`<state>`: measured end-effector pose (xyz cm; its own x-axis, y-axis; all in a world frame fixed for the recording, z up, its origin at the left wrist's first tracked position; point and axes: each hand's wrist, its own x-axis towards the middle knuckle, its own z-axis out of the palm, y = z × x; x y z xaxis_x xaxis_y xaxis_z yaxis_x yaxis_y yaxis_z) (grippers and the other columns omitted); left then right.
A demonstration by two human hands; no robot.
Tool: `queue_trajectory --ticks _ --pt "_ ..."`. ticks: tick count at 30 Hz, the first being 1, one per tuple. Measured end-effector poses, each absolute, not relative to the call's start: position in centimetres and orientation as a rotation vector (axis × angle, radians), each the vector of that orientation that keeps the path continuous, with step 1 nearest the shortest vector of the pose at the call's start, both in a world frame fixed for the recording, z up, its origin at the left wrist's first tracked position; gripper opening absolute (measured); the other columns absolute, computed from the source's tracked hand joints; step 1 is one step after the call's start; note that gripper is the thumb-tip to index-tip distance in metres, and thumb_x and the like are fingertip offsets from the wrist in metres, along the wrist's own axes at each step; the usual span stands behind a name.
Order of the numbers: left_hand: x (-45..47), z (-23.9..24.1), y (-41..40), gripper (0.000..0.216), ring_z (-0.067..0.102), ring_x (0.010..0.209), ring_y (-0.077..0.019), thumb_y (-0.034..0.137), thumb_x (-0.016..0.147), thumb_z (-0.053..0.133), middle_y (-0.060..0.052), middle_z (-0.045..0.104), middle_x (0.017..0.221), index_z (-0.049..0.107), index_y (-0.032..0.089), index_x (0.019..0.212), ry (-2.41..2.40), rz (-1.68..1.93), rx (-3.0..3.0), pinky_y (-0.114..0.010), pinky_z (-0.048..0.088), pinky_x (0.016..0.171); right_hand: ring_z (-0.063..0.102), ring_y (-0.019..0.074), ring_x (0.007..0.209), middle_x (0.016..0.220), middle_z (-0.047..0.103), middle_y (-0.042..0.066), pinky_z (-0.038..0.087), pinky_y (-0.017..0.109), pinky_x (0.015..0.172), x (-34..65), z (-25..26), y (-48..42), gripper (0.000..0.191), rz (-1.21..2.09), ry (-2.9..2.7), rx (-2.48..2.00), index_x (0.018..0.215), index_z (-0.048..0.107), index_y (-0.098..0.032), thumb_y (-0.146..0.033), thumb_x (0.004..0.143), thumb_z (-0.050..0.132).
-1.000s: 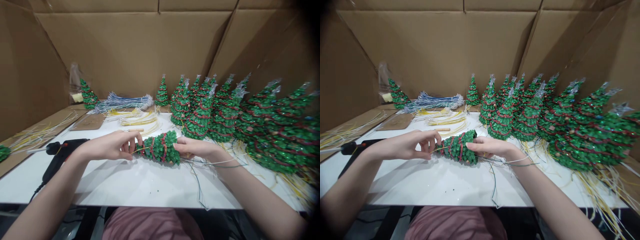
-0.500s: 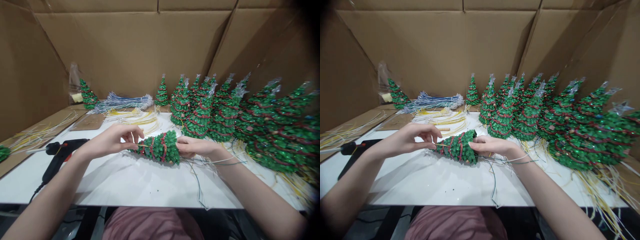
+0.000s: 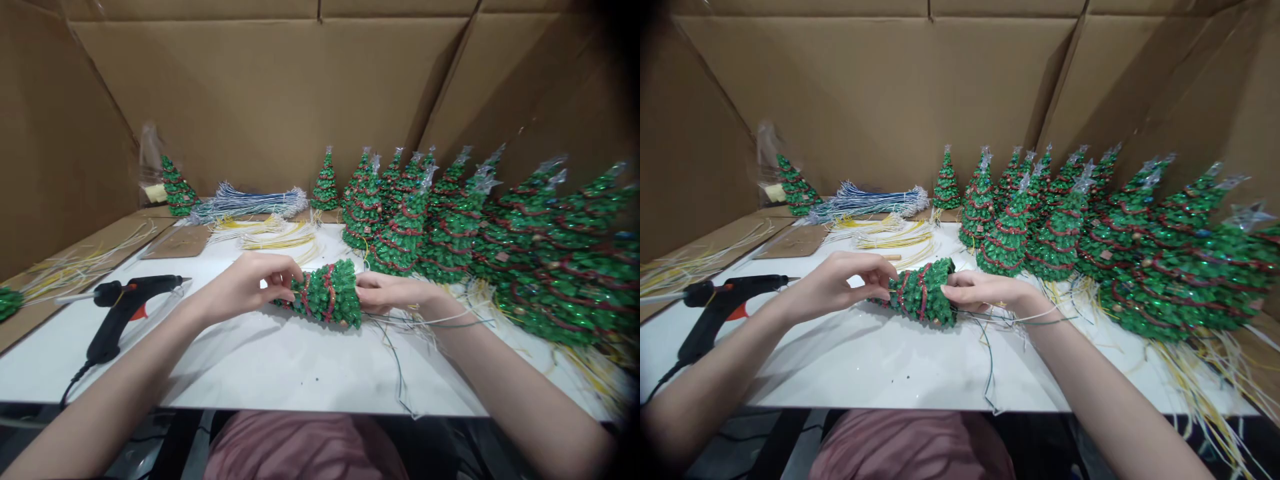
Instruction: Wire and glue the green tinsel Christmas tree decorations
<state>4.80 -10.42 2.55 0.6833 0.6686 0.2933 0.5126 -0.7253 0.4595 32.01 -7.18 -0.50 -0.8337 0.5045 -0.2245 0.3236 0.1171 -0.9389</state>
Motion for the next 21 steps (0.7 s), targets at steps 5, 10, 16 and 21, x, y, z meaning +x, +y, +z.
queue_trajectory --ticks 5,10,16,21 --pt "4.49 2.74 -10.38 0.021 0.059 0.066 -0.0078 0.024 0.076 0.069 0.001 0.063 0.081 0.059 0.017 0.093 0.933 0.546 2.555 -0.017 0.045 0.061 0.021 0.0036 0.045 0.058 0.028 -0.009 0.016 0.019 0.037 32.06 -0.53 -7.14 0.056 1.814 -2.273 -0.673 0.094 0.049 -0.012 -0.065 0.077 0.051" --pt "4.10 2.91 -10.16 0.014 0.056 0.069 -0.0101 0.022 0.077 0.067 0.000 0.062 0.079 0.061 0.016 0.089 0.943 0.487 2.657 -0.020 0.043 0.063 0.020 0.0037 0.045 0.058 0.027 -0.009 0.015 0.020 0.037 32.04 -0.39 -7.35 0.056 1.788 -2.269 -0.635 0.099 0.050 -0.011 -0.063 0.078 0.050" --pt "3.92 3.08 -10.08 0.006 0.057 0.066 -0.0095 0.019 0.082 0.059 -0.001 0.064 0.076 0.063 0.015 0.079 0.945 0.494 2.700 -0.019 0.043 0.062 0.020 0.0036 0.044 0.057 0.028 -0.009 0.016 0.019 0.037 32.37 -0.76 -6.91 0.052 1.753 -2.304 -0.686 0.093 0.049 -0.012 -0.062 0.079 0.050" --pt "3.99 3.19 -10.13 0.009 0.059 0.064 -0.0094 0.018 0.082 0.058 -0.002 0.066 0.074 0.065 0.015 0.077 0.959 0.520 2.707 -0.018 0.043 0.060 0.022 0.0037 0.044 0.056 0.028 -0.009 0.015 0.020 0.038 32.49 -0.87 -6.76 0.052 1.698 -2.336 -0.747 0.085 0.048 -0.013 -0.065 0.077 0.050"
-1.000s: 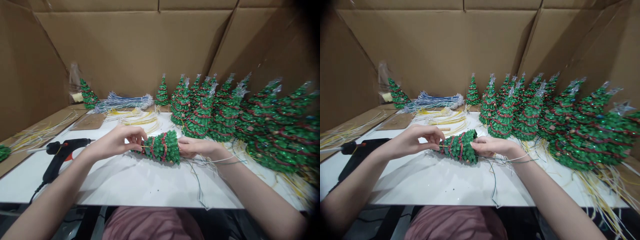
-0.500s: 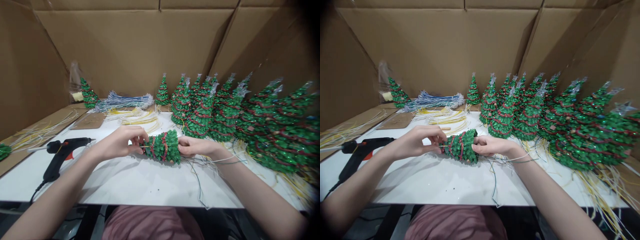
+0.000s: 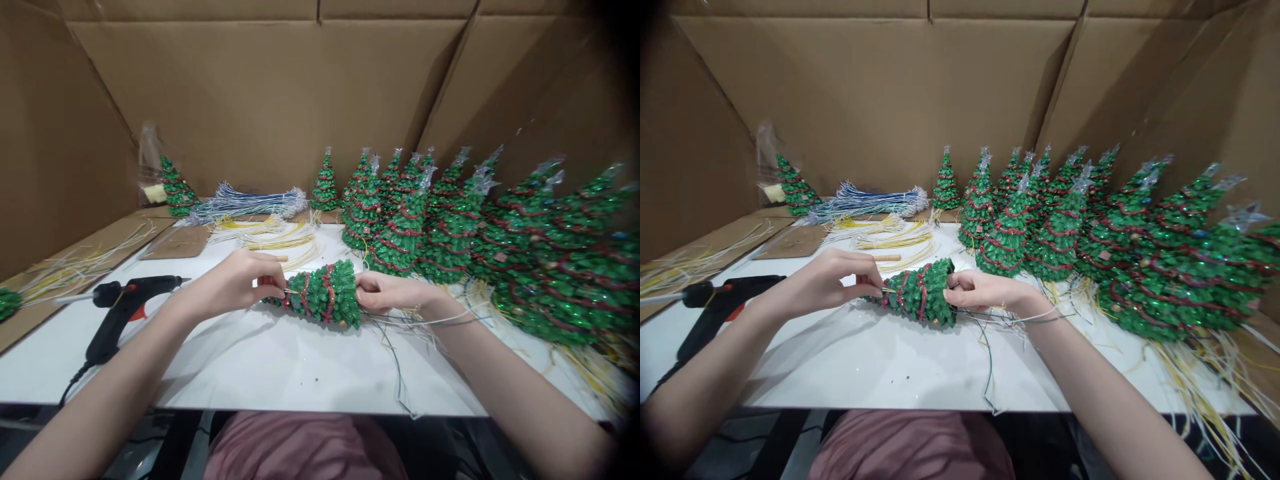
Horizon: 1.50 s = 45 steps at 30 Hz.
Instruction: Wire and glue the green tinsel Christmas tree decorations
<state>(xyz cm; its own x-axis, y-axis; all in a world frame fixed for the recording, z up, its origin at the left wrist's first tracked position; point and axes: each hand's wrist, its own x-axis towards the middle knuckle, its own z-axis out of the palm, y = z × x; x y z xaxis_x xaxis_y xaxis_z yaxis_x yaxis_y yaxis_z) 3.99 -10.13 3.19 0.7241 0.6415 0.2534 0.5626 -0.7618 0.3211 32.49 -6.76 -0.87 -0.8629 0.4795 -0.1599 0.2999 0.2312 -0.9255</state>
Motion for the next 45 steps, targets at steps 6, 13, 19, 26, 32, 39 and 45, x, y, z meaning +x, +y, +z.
queue_trajectory --ticks 6,13,19,26,32,39,45 --pt "4.1 3.1 -10.2 0.011 0.060 0.063 -0.0089 0.019 0.082 0.059 -0.002 0.067 0.072 0.066 0.015 0.074 0.964 0.542 2.697 -0.017 0.043 0.059 0.022 0.0038 0.046 0.059 0.030 -0.008 0.015 0.020 0.040 32.3 -0.7 -7.1 0.056 1.651 -2.330 -0.805 0.082 0.047 -0.014 -0.069 0.074 0.049" --pt "4.3 3.2 -10.4 0.013 0.058 0.062 -0.0084 0.017 0.082 0.057 -0.002 0.066 0.070 0.065 0.014 0.072 0.946 0.559 2.702 -0.016 0.042 0.057 0.022 0.0036 0.046 0.058 0.029 -0.008 0.016 0.020 0.039 32.3 -0.7 -7.0 0.055 1.669 -2.354 -0.767 0.082 0.047 -0.014 -0.069 0.075 0.048" --pt "4.3 3.0 -10.4 0.015 0.058 0.061 -0.0086 0.019 0.083 0.056 -0.002 0.066 0.069 0.065 0.014 0.073 0.923 0.568 2.719 -0.017 0.042 0.055 0.023 0.0042 0.046 0.057 0.028 -0.008 0.017 0.020 0.039 32.1 -0.9 -7.1 0.057 1.680 -2.293 -0.881 0.075 0.040 -0.017 -0.074 0.070 0.048" --pt "4.6 2.5 -10.2 0.014 0.058 0.061 -0.0096 0.023 0.084 0.058 -0.002 0.066 0.070 0.066 0.017 0.075 0.866 0.643 2.700 -0.021 0.045 0.062 0.020 0.0041 0.043 0.051 0.026 -0.009 0.013 0.022 0.039 31.8 -0.7 -7.7 0.057 1.698 -2.265 -0.883 0.064 0.033 -0.020 -0.075 0.072 0.043" --pt "4.4 2.3 -9.8 0.017 0.056 0.065 -0.0115 0.027 0.085 0.057 -0.004 0.065 0.072 0.066 0.016 0.076 0.793 0.628 2.719 -0.022 0.044 0.063 0.019 0.0038 0.042 0.048 0.026 -0.010 0.012 0.022 0.039 32.1 -1.1 -7.4 0.057 1.663 -2.315 -0.747 0.060 0.034 -0.019 -0.074 0.074 0.043" --pt "4.5 1.9 -9.4 0.015 0.055 0.070 -0.0113 0.021 0.087 0.053 -0.004 0.061 0.078 0.065 0.016 0.080 0.753 0.623 2.749 -0.021 0.043 0.066 0.022 0.0037 0.040 0.045 0.028 -0.009 0.015 0.022 0.039 32.1 -1.4 -7.3 0.059 1.683 -2.300 -0.709 0.055 0.034 -0.019 -0.074 0.074 0.041" --pt "4.6 1.9 -9.5 0.016 0.055 0.070 -0.0115 0.020 0.088 0.051 -0.004 0.060 0.076 0.063 0.017 0.078 0.700 0.631 2.783 -0.022 0.042 0.067 0.020 0.0035 0.040 0.046 0.027 -0.010 0.014 0.021 0.037 31.9 -1.6 -7.3 0.058 1.723 -2.225 -0.690 0.056 0.035 -0.019 -0.074 0.072 0.046"
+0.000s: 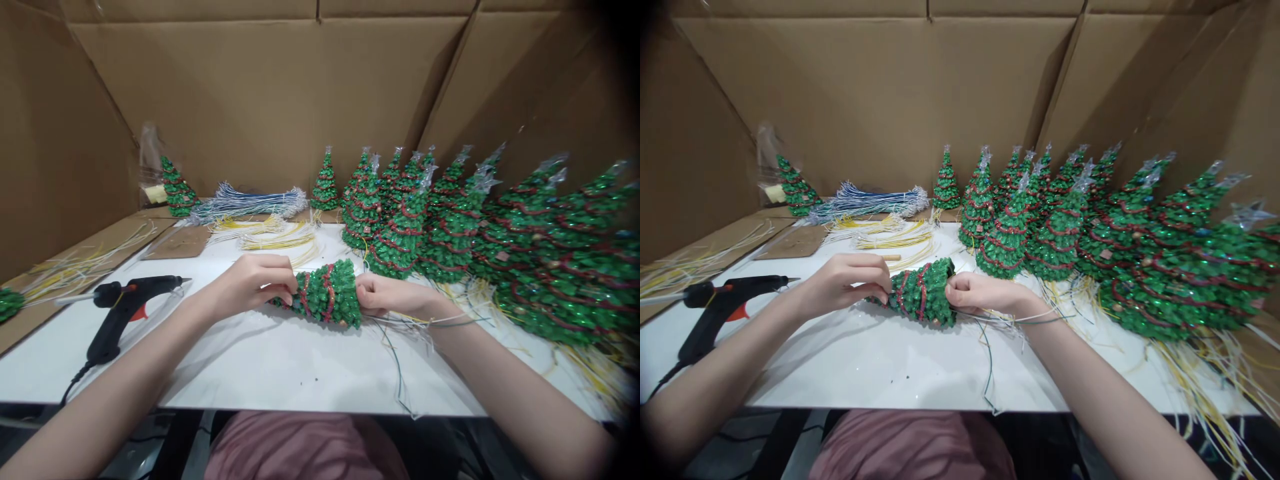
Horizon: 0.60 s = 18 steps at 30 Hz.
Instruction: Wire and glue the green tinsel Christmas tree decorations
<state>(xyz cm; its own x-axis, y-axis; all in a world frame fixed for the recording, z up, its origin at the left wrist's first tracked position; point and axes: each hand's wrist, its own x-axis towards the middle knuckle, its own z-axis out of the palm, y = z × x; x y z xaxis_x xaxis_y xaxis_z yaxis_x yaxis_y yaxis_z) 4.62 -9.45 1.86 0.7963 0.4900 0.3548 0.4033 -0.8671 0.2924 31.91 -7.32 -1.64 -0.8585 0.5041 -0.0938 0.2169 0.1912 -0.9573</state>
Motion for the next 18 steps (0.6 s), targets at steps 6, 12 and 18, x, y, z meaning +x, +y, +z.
queue_trajectory --ticks 6,12,18 --pt "4.82 2.01 -9.49 0.019 0.053 0.067 -0.0109 0.017 0.088 0.049 -0.002 0.059 0.072 0.062 0.017 0.074 0.664 0.608 2.845 -0.023 0.041 0.070 0.018 0.0029 0.039 0.045 0.025 -0.011 0.014 0.020 0.036 31.74 -1.63 -7.25 0.054 1.806 -2.126 -0.650 0.058 0.039 -0.017 -0.068 0.071 0.054" --pt "5.10 2.35 -9.66 0.019 0.050 0.066 -0.0110 0.010 0.087 0.047 -0.002 0.058 0.070 0.060 0.017 0.074 0.664 0.524 2.948 -0.022 0.037 0.063 0.018 0.0025 0.040 0.045 0.024 -0.010 0.014 0.020 0.037 31.76 -1.68 -7.14 0.053 1.813 -2.083 -0.641 0.054 0.036 -0.018 -0.063 0.073 0.057" --pt "5.62 2.63 -9.64 0.020 0.048 0.065 -0.0124 0.008 0.086 0.046 -0.001 0.056 0.067 0.058 0.017 0.072 0.642 0.461 3.059 -0.023 0.034 0.060 0.019 0.0026 0.040 0.045 0.027 -0.010 0.012 0.020 0.037 31.79 -1.65 -7.01 0.052 1.791 -2.105 -0.651 0.055 0.038 -0.017 -0.062 0.073 0.058"
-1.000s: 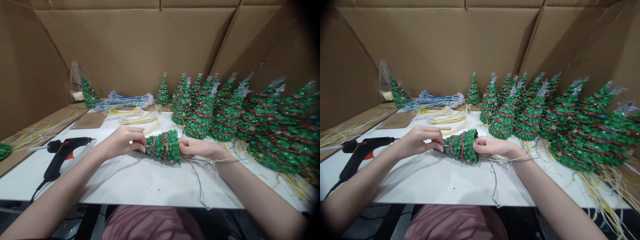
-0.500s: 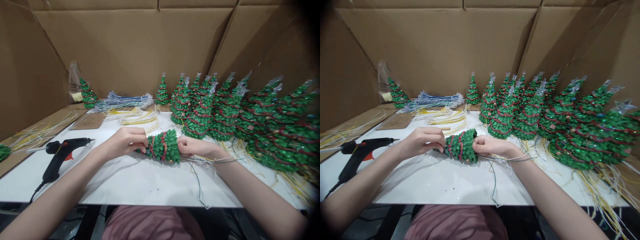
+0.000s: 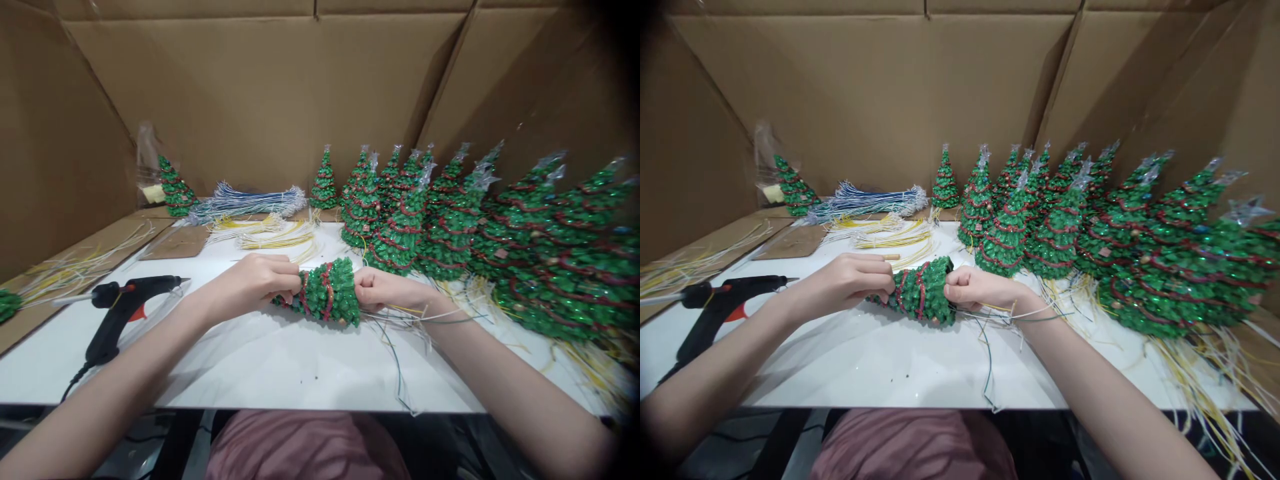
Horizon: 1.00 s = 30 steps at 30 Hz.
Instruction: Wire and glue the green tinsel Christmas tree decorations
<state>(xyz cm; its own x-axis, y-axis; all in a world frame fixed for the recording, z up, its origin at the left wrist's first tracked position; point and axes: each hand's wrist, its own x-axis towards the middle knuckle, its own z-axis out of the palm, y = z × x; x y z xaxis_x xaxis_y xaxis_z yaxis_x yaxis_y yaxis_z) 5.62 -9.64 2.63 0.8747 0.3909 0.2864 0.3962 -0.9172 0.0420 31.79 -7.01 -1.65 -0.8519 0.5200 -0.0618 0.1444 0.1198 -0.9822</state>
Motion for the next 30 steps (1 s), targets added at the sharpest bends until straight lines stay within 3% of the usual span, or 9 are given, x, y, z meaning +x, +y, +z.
queue_trajectory --ticks 10,19,30 --pt "4.2 2.1 -9.4 0.009 0.053 0.068 -0.0106 0.023 0.084 0.058 -0.002 0.059 0.077 0.062 0.016 0.081 -0.832 -0.622 -3.052 -0.020 0.040 0.064 0.017 0.0027 0.041 0.045 0.025 -0.010 0.010 0.021 0.038 32.0 -2.1 -6.8 0.051 1.821 -2.073 -0.644 0.054 0.036 -0.017 -0.058 0.076 0.058" --pt "4.4 2.2 -10.1 0.019 0.055 0.065 -0.0101 0.022 0.090 0.047 -0.003 0.061 0.075 0.063 0.015 0.082 -0.731 -0.603 -2.978 -0.020 0.041 0.061 0.017 0.0031 0.043 0.049 0.024 -0.010 0.012 0.021 0.039 32.1 -1.6 -7.3 0.050 1.707 -2.145 -0.767 0.057 0.037 -0.018 -0.060 0.077 0.055" --pt "4.8 1.2 -9.7 0.023 0.059 0.069 -0.0117 0.023 0.092 0.044 -0.002 0.058 0.073 0.062 0.016 0.081 -0.730 -0.668 -2.927 -0.025 0.046 0.074 0.018 0.0037 0.043 0.049 0.027 -0.010 0.013 0.021 0.039 32.0 -2.0 -7.2 0.048 1.723 -2.175 -0.777 0.064 0.041 -0.017 -0.062 0.077 0.053"
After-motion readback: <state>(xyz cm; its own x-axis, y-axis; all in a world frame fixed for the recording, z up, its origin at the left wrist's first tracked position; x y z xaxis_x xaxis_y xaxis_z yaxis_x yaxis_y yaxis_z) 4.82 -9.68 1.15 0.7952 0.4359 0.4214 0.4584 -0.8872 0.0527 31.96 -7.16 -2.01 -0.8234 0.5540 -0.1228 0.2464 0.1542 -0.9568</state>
